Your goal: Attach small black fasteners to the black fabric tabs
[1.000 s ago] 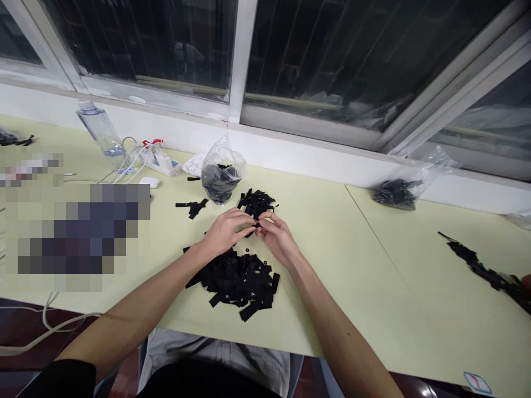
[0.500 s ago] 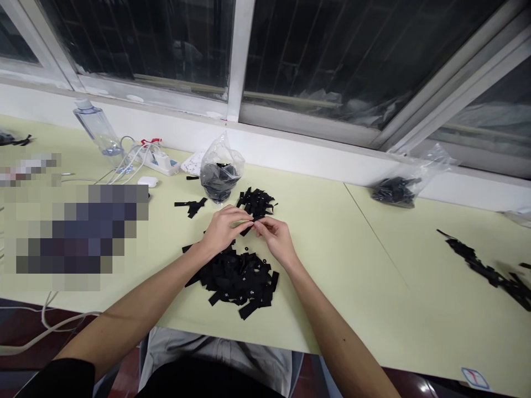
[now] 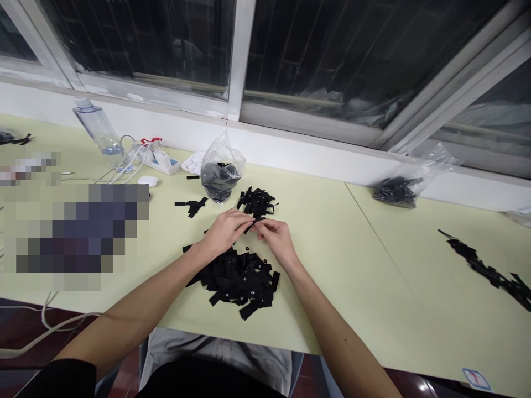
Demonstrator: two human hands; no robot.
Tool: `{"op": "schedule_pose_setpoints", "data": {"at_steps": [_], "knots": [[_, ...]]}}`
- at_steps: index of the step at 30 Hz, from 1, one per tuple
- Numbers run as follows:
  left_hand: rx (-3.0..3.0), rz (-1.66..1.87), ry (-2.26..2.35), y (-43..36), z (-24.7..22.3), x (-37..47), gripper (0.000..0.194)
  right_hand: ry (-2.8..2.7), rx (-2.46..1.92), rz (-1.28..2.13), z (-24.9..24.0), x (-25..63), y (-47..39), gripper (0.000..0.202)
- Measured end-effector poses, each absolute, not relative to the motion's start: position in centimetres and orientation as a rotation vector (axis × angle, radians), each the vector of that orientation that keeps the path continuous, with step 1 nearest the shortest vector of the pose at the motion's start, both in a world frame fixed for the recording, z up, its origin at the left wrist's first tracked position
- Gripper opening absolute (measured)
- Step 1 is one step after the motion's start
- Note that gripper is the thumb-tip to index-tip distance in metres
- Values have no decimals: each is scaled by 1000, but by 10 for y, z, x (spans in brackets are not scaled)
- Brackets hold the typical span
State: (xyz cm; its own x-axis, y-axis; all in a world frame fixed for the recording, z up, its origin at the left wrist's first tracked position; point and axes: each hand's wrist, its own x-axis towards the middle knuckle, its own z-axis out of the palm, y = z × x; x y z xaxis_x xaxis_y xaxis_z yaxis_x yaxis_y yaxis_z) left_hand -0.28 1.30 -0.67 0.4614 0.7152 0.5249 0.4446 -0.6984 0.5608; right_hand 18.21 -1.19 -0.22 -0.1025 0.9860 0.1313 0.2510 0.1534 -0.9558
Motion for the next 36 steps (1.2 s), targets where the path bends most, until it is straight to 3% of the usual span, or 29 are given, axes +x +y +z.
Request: {"op": "schedule_pose_setpoints", "data": {"at_steps": [18,36], "knots": [[2674,849,972,7,-1,0,25,-1597,-1411,753,-2,175,-21,20],[2752,633,1094,3,3,2,18,-1560,-1410,865,-3,173,-19,17]]}}
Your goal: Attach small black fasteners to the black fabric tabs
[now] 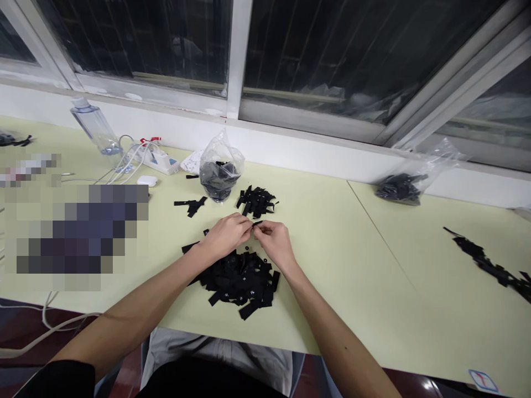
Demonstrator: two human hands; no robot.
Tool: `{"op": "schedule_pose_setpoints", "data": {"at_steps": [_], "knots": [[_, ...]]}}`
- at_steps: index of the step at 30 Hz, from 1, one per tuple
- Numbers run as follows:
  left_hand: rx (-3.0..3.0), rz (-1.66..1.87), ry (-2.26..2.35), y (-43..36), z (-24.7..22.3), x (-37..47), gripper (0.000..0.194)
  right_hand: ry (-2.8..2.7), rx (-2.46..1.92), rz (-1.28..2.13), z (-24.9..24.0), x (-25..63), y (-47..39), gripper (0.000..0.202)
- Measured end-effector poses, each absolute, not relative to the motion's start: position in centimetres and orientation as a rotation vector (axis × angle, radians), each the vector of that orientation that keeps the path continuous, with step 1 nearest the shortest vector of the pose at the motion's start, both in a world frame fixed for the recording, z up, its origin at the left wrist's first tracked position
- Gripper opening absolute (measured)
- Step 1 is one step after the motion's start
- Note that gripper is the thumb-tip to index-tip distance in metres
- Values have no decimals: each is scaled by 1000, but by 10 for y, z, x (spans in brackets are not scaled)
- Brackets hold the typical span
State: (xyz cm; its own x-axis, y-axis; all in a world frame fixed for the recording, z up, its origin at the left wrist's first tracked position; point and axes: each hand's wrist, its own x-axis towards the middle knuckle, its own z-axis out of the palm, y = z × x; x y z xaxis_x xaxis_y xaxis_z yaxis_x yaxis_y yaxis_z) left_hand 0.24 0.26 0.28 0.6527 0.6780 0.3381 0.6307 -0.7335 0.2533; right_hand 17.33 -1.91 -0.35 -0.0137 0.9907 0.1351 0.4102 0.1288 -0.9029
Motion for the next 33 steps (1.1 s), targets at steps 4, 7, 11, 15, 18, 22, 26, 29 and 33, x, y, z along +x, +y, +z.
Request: {"op": "schedule_pose_setpoints", "data": {"at_steps": [4,7,11,15,18,22,26,29,33], "knots": [[2732,629,1127,0,2,4,15,-1501,-1419,898,-2,171,-22,18],[2742,651,1111,-1,-1,5,15,-1411,-1423,965,-3,168,-24,16],[2700,713,1080,0,-4,6,12,-1301,-1368,1040,-8,167,-24,15],[2543,830,1045,1,-5,6,14,-1236,-1318,1112,-11,169,-21,11],[2382,939,1009,1,-6,6,18,-1235,-1312,1125,-12,172,-18,7],[2215,1046,1000,2,-9,6,24,-1304,-1312,1076,-11,175,-14,9],[2142,1111,1017,6,-10,6,23,-1358,-1311,1063,-8,177,-13,10],[2149,1128,1011,8,-11,6,22,-1378,-1275,1092,-6,178,-13,13],[2177,1098,1022,9,-11,5,21,-1396,-1277,1123,-7,179,-13,13]]}}
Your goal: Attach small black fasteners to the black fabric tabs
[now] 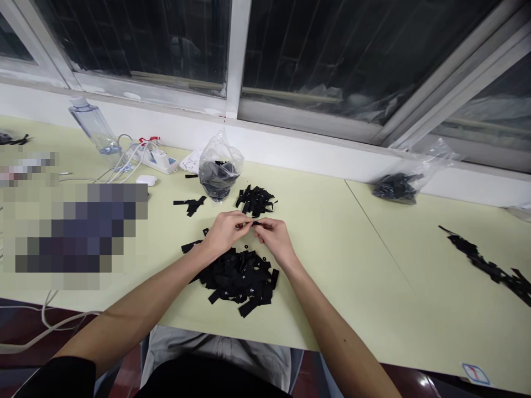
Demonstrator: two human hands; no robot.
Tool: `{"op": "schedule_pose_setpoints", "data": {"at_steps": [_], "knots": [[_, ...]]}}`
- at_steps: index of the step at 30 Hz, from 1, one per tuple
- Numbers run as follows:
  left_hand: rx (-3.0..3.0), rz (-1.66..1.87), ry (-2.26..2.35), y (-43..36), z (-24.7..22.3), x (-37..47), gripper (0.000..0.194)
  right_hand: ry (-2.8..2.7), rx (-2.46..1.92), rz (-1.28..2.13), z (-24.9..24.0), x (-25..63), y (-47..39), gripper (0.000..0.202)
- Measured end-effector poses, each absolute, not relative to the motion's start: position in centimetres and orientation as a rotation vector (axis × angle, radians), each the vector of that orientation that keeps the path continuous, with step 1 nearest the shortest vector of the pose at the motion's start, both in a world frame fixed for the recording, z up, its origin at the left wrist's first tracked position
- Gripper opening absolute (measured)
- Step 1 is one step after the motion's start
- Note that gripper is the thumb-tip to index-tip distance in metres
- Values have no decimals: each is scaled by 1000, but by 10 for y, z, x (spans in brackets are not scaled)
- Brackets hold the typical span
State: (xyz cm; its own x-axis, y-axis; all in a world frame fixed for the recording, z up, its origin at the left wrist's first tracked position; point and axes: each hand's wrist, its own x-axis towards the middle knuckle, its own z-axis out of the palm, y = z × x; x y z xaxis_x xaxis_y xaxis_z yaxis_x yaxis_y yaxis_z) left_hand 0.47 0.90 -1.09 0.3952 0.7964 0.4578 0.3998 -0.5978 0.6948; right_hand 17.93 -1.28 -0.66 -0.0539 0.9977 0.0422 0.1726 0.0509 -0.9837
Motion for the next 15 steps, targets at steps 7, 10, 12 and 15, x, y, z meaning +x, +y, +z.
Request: {"op": "schedule_pose_setpoints", "data": {"at_steps": [7,10,12,15], "knots": [[2221,934,1045,10,-10,3,18,-1553,-1400,1072,-12,185,-9,16],[2244,899,1054,11,-10,1,18,-1674,-1426,944,-11,187,-10,14],[2266,871,1064,12,-9,0,18,-1804,-1413,829,-9,189,-12,14],[2292,824,1083,13,-8,-2,16,-2016,-1386,659,-4,192,-14,16]]}}
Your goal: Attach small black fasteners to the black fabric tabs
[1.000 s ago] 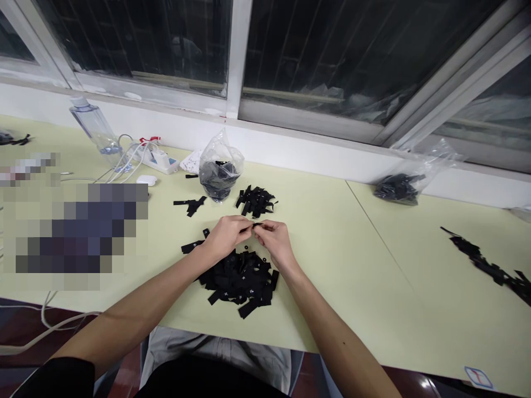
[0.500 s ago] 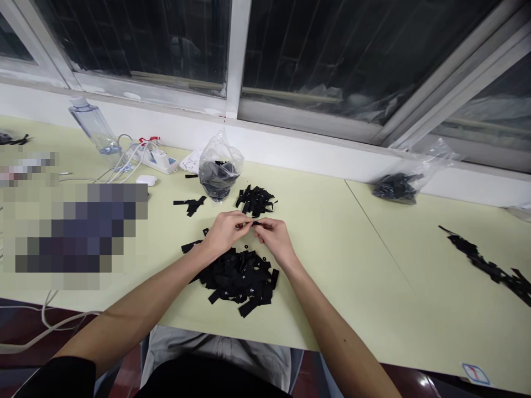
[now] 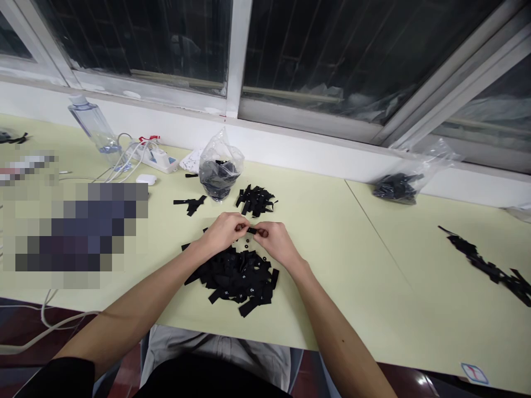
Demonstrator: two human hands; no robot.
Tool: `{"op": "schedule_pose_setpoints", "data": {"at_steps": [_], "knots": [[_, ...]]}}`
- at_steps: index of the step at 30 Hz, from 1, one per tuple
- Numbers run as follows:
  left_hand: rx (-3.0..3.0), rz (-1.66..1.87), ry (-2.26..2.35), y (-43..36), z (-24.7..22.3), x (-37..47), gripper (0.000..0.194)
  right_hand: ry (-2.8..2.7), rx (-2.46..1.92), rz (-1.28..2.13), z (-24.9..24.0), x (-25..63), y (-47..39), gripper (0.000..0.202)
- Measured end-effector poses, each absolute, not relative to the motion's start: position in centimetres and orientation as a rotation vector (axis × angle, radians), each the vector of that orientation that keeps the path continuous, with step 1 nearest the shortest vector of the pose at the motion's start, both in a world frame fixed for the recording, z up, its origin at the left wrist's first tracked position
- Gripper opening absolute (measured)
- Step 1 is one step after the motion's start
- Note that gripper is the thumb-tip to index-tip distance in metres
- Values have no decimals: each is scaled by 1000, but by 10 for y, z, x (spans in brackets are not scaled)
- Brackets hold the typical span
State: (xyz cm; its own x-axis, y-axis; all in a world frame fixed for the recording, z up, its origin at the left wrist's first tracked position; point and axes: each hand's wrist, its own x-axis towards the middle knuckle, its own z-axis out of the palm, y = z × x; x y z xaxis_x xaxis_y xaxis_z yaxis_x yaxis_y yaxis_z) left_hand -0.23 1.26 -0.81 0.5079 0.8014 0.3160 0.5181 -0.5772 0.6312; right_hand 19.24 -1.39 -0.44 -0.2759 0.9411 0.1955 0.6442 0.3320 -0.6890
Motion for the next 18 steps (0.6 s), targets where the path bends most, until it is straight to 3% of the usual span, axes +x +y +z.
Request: {"op": "schedule_pose_setpoints", "data": {"at_steps": [8,18], "knots": [[2307,841,1121,14,-8,-5,18,-2183,-1394,395,-4,202,-11,23],[2193,1076,1167,12,-1,-6,22,-2185,-1258,642,11,211,-13,21]]}}
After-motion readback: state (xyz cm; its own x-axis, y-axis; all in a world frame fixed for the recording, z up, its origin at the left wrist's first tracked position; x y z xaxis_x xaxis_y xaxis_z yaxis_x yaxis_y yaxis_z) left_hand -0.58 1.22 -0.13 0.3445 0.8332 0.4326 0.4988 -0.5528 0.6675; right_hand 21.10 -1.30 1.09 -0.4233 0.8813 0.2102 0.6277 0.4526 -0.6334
